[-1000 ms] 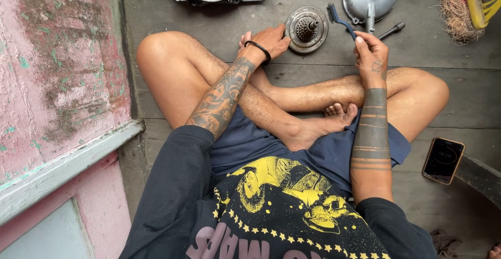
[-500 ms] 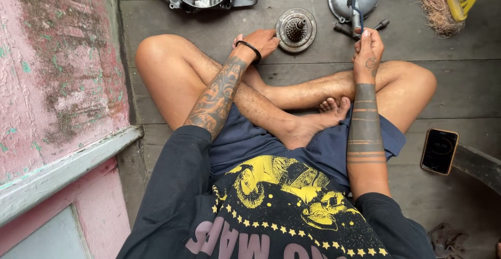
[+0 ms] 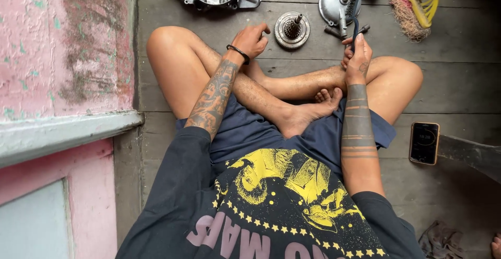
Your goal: Cleaning a motorcycle gear component using a toothbrush while sitting on the floor.
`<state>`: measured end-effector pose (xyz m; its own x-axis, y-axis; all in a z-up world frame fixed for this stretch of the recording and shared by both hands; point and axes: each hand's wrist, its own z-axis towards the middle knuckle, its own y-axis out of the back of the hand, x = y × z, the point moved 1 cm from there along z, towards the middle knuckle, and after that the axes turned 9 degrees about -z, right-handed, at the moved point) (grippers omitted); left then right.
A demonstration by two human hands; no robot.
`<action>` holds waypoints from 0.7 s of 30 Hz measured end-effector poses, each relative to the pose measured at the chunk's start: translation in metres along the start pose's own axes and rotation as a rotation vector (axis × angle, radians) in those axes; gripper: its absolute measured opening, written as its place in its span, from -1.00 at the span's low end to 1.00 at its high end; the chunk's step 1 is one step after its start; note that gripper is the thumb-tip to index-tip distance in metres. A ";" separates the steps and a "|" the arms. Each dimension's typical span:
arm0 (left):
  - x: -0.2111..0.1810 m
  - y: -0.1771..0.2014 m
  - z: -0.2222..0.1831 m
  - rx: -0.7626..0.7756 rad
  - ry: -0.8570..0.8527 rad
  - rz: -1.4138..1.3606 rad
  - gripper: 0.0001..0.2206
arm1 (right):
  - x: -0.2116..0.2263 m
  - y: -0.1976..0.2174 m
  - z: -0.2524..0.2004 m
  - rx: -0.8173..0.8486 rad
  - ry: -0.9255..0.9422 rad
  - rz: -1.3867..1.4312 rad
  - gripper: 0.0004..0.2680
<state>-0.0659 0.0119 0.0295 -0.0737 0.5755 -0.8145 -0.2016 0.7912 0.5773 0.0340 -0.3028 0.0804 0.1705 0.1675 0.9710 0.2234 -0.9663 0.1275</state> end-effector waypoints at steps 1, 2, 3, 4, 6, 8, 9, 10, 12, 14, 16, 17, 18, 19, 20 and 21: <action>0.000 -0.001 -0.006 -0.004 0.000 0.008 -0.72 | 0.005 -0.001 -0.006 0.004 0.011 0.012 -0.67; 0.004 -0.004 -0.010 -0.011 -0.005 0.005 -0.72 | 0.010 -0.001 -0.011 0.006 0.020 0.008 -0.67; 0.007 -0.007 -0.015 -0.036 -0.083 0.040 -0.74 | 0.015 -0.003 -0.017 0.018 0.045 0.033 -0.67; 0.011 -0.010 -0.019 -0.061 -0.162 0.076 -0.76 | 0.020 -0.004 -0.023 0.030 0.069 0.059 -0.67; 0.019 -0.019 -0.024 -0.028 -0.127 0.147 -0.74 | 0.029 -0.005 -0.030 0.035 0.092 0.102 -0.65; 0.024 -0.027 -0.031 0.001 -0.089 0.217 -0.71 | 0.041 -0.006 -0.039 0.044 0.116 0.142 -0.64; 0.025 -0.029 -0.033 0.015 -0.009 0.226 -0.64 | 0.048 -0.006 -0.044 0.031 0.132 0.164 -0.64; 0.026 -0.031 -0.035 0.028 0.071 0.235 -0.56 | 0.055 -0.007 -0.048 0.019 0.149 0.185 -0.64; 0.028 -0.025 -0.035 0.059 0.004 0.241 -0.63 | 0.069 -0.002 -0.060 0.029 0.198 0.211 -0.63; 0.031 -0.020 -0.038 0.093 -0.057 0.241 -0.68 | 0.083 0.006 -0.072 0.039 0.239 0.231 -0.63; 0.033 -0.016 -0.041 0.037 -0.088 0.300 -0.69 | 0.099 0.019 -0.085 0.028 0.299 0.287 -0.62; 0.038 -0.018 -0.040 0.037 -0.093 0.296 -0.69 | 0.109 0.024 -0.091 0.024 0.303 0.284 -0.62; 0.042 -0.020 -0.038 -0.006 -0.139 0.320 -0.71 | 0.120 0.029 -0.098 0.028 0.348 0.308 -0.61; 0.047 -0.023 -0.040 -0.049 -0.179 0.344 -0.72 | 0.129 0.033 -0.106 0.035 0.390 0.333 -0.59; 0.047 -0.026 -0.040 -0.048 -0.180 0.340 -0.72 | 0.149 0.029 -0.124 0.033 0.390 0.329 -0.59; 0.047 -0.028 -0.039 -0.116 -0.239 0.321 -0.76 | 0.170 0.026 -0.142 -0.009 0.435 0.336 -0.62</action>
<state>-0.1013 0.0088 -0.0276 0.0757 0.8318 -0.5498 -0.3148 0.5431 0.7784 -0.0672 -0.3270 0.2772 -0.1822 -0.2447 0.9523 0.2164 -0.9548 -0.2039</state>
